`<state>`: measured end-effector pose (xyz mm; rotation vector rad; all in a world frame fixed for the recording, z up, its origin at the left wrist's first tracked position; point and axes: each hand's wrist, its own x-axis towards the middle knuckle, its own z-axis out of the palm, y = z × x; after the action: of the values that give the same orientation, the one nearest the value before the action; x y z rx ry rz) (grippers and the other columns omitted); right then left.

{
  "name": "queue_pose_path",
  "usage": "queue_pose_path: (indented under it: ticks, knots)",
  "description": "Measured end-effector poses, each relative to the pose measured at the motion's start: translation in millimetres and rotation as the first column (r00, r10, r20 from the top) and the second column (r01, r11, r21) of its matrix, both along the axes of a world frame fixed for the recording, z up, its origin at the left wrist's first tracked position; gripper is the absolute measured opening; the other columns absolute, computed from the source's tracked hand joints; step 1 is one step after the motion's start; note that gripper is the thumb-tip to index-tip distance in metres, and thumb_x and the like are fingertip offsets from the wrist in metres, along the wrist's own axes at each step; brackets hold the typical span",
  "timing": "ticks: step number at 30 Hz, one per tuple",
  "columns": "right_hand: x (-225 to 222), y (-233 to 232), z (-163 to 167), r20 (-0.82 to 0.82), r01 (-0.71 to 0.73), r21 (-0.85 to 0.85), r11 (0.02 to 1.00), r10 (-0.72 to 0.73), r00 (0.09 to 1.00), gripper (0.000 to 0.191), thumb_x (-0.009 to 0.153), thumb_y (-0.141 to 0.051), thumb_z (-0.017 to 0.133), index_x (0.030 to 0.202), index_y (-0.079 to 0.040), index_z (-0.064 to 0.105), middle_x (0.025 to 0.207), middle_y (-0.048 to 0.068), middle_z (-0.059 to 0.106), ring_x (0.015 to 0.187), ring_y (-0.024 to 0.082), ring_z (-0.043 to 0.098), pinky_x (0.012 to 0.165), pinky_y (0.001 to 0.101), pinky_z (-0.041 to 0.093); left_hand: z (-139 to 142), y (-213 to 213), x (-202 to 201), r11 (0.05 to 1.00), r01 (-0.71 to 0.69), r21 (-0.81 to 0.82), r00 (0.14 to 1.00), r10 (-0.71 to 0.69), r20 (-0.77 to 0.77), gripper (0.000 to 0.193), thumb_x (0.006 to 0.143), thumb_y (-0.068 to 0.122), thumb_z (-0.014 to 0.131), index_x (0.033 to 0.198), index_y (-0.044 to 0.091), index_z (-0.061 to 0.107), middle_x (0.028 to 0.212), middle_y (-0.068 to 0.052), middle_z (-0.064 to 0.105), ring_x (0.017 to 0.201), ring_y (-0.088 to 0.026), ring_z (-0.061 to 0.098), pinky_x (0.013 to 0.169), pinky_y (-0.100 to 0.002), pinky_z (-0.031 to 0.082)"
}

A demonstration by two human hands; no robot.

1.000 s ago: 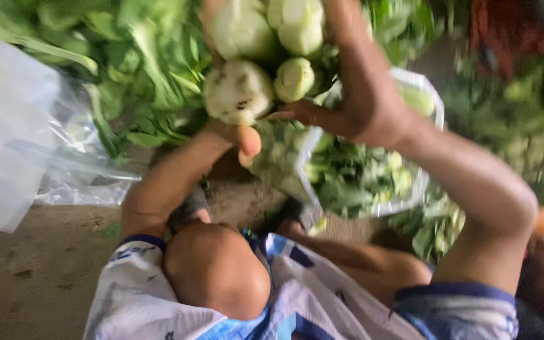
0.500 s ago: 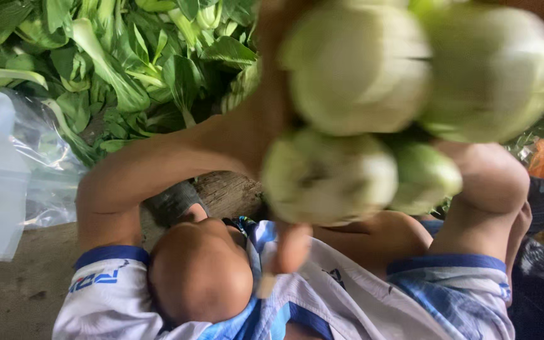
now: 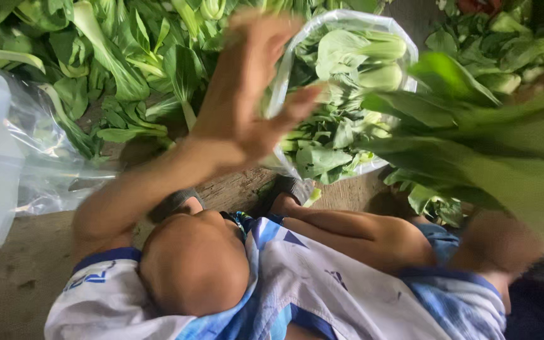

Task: The person sits on the floor and sorts bok choy from a large pile into a clear plastic bag. They repeatedly pick up bunches, place them into the bag, and adjust the contents to fit more.

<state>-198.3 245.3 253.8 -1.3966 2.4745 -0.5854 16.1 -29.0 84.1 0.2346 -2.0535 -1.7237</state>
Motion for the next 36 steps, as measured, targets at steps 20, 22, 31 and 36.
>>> queue_pose_path:
  ticks: [20, 22, 31, 36]
  knots:
    - [73.5, -103.7, -95.6, 0.038, -0.437, 0.330, 0.837, 0.451, 0.892, 0.109, 0.063, -0.042, 0.091, 0.144, 0.003, 0.034, 0.123, 0.026, 0.057, 0.114, 0.044, 0.059, 0.099, 0.0528, 0.043, -32.5, 35.9, 41.4, 0.537, 0.249, 0.806, 0.902, -0.433, 0.010, 0.037, 0.097, 0.032, 0.070, 0.110, -0.002, 0.072, 0.095, -0.005, 0.075, 0.082, -0.007, 0.068, 0.075, -0.025, 0.059]
    - [80.2, -97.3, -97.6, 0.028, -0.443, 0.302, 0.844, 0.457, 0.889, 0.114, 0.063, -0.045, 0.091, 0.147, 0.005, 0.031, 0.128, 0.028, 0.055, 0.116, 0.044, 0.056, 0.096, 0.0529, 0.042, -27.8, 39.2, 35.9, 0.513, 0.249, 0.822, 0.883, -0.469, 0.025, 0.033, 0.093, 0.030, 0.072, 0.106, -0.001, 0.073, 0.091, -0.005, 0.075, 0.076, -0.007, 0.071, 0.069, -0.024, 0.061]
    - [102.8, -92.2, -148.7, -0.195, -0.436, 0.265, 0.860, 0.491, 0.849, 0.100, 0.072, -0.042, 0.080, 0.148, 0.004, 0.034, 0.138, 0.031, 0.044, 0.122, 0.049, 0.047, 0.098, 0.0606, 0.035, -12.4, 39.3, 30.1, 0.451, 0.293, 0.843, 0.903, -0.422, -0.088, 0.027, 0.098, 0.027, 0.072, 0.103, 0.000, 0.068, 0.085, -0.002, 0.069, 0.074, -0.005, 0.066, 0.068, -0.023, 0.059]
    - [90.1, -73.9, -152.1, -0.043, -0.451, 0.252, 0.856, 0.476, 0.879, 0.100, 0.068, -0.032, 0.080, 0.151, 0.000, 0.034, 0.145, 0.029, 0.041, 0.131, 0.048, 0.043, 0.105, 0.0612, 0.033, -20.0, 33.3, 23.4, 0.505, 0.385, 0.773, 0.840, -0.539, -0.065, 0.023, 0.101, 0.023, 0.069, 0.095, 0.000, 0.070, 0.078, -0.001, 0.068, 0.070, -0.006, 0.066, 0.064, -0.023, 0.058]
